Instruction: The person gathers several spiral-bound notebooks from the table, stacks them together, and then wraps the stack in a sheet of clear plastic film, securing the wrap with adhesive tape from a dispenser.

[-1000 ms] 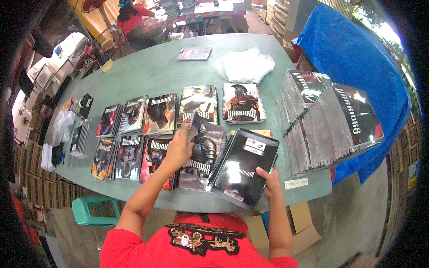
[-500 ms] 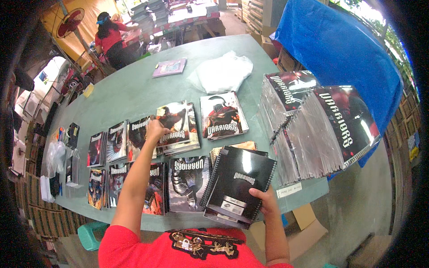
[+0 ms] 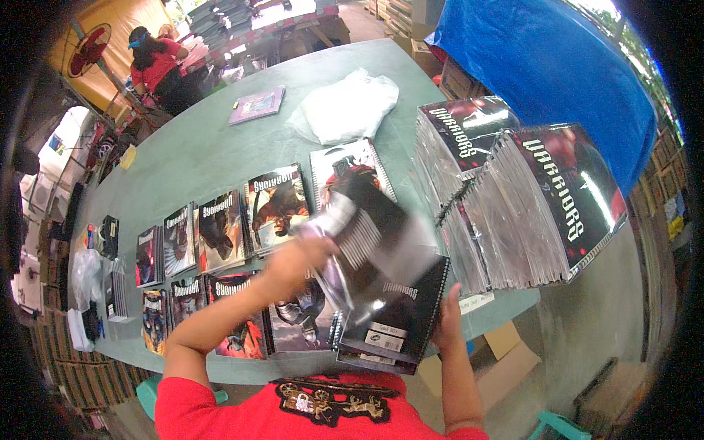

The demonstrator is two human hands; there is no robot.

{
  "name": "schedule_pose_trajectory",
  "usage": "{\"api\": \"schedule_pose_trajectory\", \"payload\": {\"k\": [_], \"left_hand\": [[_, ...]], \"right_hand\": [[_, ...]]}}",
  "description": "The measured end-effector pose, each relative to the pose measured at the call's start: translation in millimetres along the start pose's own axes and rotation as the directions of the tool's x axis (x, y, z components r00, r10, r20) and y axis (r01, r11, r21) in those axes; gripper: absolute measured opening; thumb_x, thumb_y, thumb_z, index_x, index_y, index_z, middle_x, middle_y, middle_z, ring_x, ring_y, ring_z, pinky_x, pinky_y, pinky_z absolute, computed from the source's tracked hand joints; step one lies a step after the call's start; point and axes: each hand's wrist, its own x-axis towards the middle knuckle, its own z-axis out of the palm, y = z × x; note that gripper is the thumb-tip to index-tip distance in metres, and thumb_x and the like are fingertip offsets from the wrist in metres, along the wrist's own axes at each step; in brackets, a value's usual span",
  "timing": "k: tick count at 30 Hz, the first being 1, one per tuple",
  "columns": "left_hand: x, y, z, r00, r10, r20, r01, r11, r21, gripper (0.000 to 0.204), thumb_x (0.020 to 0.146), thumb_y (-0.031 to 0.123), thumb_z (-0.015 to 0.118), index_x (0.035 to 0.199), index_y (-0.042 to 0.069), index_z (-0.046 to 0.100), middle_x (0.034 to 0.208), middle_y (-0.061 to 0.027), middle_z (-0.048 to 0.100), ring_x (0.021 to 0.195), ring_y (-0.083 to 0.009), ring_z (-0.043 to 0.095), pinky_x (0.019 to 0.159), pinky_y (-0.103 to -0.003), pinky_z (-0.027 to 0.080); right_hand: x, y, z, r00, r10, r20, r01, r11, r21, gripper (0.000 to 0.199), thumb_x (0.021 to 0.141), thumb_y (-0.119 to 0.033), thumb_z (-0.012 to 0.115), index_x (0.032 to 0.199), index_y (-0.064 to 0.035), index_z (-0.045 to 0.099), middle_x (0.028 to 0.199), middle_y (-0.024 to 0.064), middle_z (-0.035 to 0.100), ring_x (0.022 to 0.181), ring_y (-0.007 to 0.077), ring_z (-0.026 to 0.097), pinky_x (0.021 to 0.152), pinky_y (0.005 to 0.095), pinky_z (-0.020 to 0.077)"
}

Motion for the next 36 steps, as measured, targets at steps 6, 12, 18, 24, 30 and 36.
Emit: {"api": "schedule_pose_trajectory", "payload": {"k": [6, 12, 18, 24, 30, 36], "left_hand": [[38.0, -40.6, 58.0, 0.853, -0.41, 0.324, 0.316, 0.899, 0.304, 0.044, 0.075, 0.015, 0.056, 0.114, 0.0, 0.044, 0.117, -0.021, 0.049, 0.113, -0.0304, 0.045, 0.089, -0.04, 0.039], [41.7, -114.5, 48.4, 0.533, -0.84, -0.099, 0.845, 0.521, 0.122, 0.065, 0.068, 0.029, 0.071, 0.114, -0.001, 0.037, 0.085, -0.0261, 0.059, 0.083, -0.0401, 0.058, 0.068, -0.044, 0.046], [85.9, 62.4, -1.0, 0.977, -0.207, 0.049, 0.182, 0.933, 0.311, 0.029, 0.069, 0.002, 0.053, 0.098, 0.0, 0.053, 0.07, -0.0156, 0.052, 0.067, -0.0314, 0.055, 0.055, -0.039, 0.045], [63.6, 95.4, 38.1, 0.877, 0.153, 0.456, -0.036, 0.966, -0.255, 0.023, 0.081, 0.024, 0.052, 0.099, 0.013, 0.061, 0.092, -0.0148, 0.058, 0.087, -0.0322, 0.056, 0.078, -0.039, 0.045], [18.1, -14.9, 86.3, 0.751, -0.657, 0.065, 0.646, 0.752, 0.132, 0.042, 0.071, 0.028, 0.067, 0.086, -0.006, 0.049, 0.092, -0.0262, 0.05, 0.086, -0.04, 0.05, 0.074, -0.044, 0.041], [48.5, 34.1, 51.9, 0.719, -0.693, -0.055, 0.678, 0.717, -0.164, 0.032, 0.07, 0.015, 0.069, 0.087, 0.001, 0.045, 0.067, -0.016, 0.053, 0.062, -0.0286, 0.053, 0.057, -0.037, 0.042]], "right_hand": [[-9.7, 21.4, -20.6, 0.957, -0.288, 0.045, 0.273, 0.832, -0.483, 0.063, 0.064, -0.014, 0.072, 0.117, 0.0005, 0.042, 0.106, 0.0113, 0.055, 0.095, 0.0221, 0.056, 0.082, 0.0342, 0.0456], [-53.4, 52.2, -32.7, 0.921, -0.385, -0.051, 0.371, 0.911, -0.179, 0.064, 0.064, -0.012, 0.07, 0.12, -0.0001, 0.04, 0.11, 0.0142, 0.054, 0.095, 0.0268, 0.057, 0.082, 0.0378, 0.0476], [-71.6, 84.1, -51.6, 0.913, -0.373, -0.164, 0.366, 0.928, -0.073, 0.065, 0.07, -0.016, 0.068, 0.124, -0.0016, 0.036, 0.115, 0.0136, 0.051, 0.105, 0.0269, 0.051, 0.09, 0.0394, 0.0426], [-69.9, 98.2, -72.5, 0.867, -0.462, -0.185, 0.41, 0.874, -0.259, 0.063, 0.07, -0.019, 0.068, 0.122, -0.0026, 0.038, 0.11, 0.0112, 0.053, 0.098, 0.027, 0.053, 0.087, 0.0394, 0.0429], [-68.8, 107.9, -54.9, 0.887, -0.431, -0.168, 0.445, 0.894, 0.056, 0.049, 0.075, -0.017, 0.062, 0.115, 0.0043, 0.044, 0.105, 0.0165, 0.056, 0.091, 0.0285, 0.058, 0.081, 0.0382, 0.0479], [-61.3, 109.3, -61.9, 0.899, -0.408, -0.162, 0.421, 0.905, 0.059, 0.043, 0.08, -0.024, 0.058, 0.112, 0.0029, 0.048, 0.103, 0.0159, 0.058, 0.088, 0.0283, 0.06, 0.081, 0.0392, 0.0479]]}}
